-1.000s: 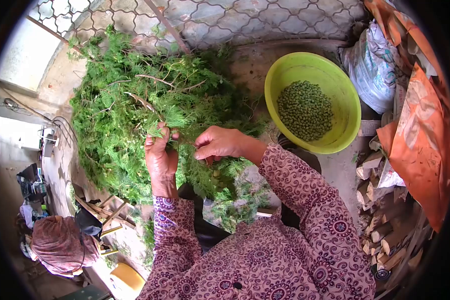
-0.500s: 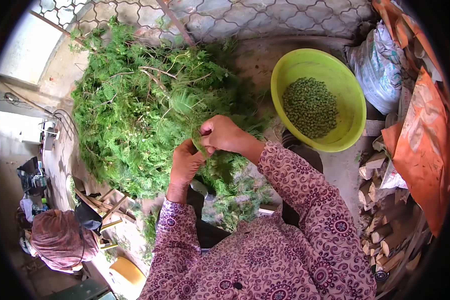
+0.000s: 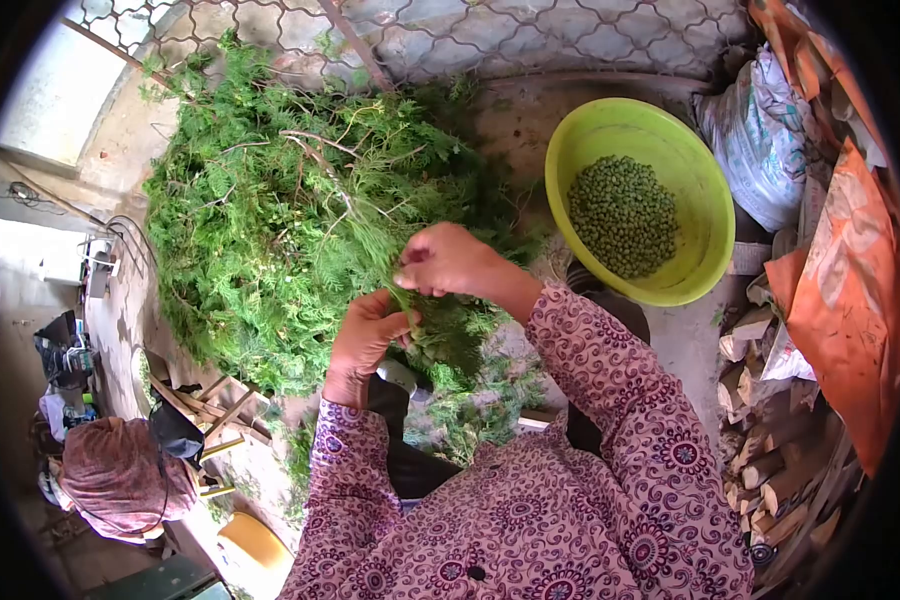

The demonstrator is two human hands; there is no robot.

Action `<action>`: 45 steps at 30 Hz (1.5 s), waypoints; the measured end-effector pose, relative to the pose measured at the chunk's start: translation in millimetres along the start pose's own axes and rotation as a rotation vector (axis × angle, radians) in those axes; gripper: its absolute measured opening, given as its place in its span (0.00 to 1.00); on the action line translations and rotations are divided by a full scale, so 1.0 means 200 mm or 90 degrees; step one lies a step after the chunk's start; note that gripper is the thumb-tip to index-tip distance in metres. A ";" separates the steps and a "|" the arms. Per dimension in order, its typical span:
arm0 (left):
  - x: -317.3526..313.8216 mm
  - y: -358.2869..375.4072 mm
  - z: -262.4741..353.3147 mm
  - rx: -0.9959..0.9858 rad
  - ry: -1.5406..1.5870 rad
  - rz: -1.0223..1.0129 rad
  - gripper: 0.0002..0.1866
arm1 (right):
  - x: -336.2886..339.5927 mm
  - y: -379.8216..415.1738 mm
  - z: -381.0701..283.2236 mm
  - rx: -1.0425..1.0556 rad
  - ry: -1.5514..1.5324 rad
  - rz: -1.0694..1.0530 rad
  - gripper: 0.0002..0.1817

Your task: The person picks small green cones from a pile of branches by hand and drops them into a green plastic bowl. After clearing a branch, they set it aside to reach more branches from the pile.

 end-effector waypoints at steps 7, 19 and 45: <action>0.03 -0.04 -0.03 0.005 0.242 0.032 0.08 | 0.08 0.08 -0.07 0.075 -0.074 -0.013 0.09; 0.02 -0.10 -0.06 0.011 0.185 0.081 0.05 | -0.02 0.12 -0.04 0.163 0.200 0.021 0.14; 0.01 -0.10 0.01 -0.045 0.355 0.057 0.06 | -0.04 0.14 -0.04 0.088 -0.019 -0.087 0.11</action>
Point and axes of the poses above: each hand's wrist, its own y-axis away from the middle knuckle, its own x-axis out of the back of the hand, z = x × y, the point moved 8 cm from there along -y, towards the middle knuckle, and after that the axes turned 2 degrees about x, right-handed, at the moved point
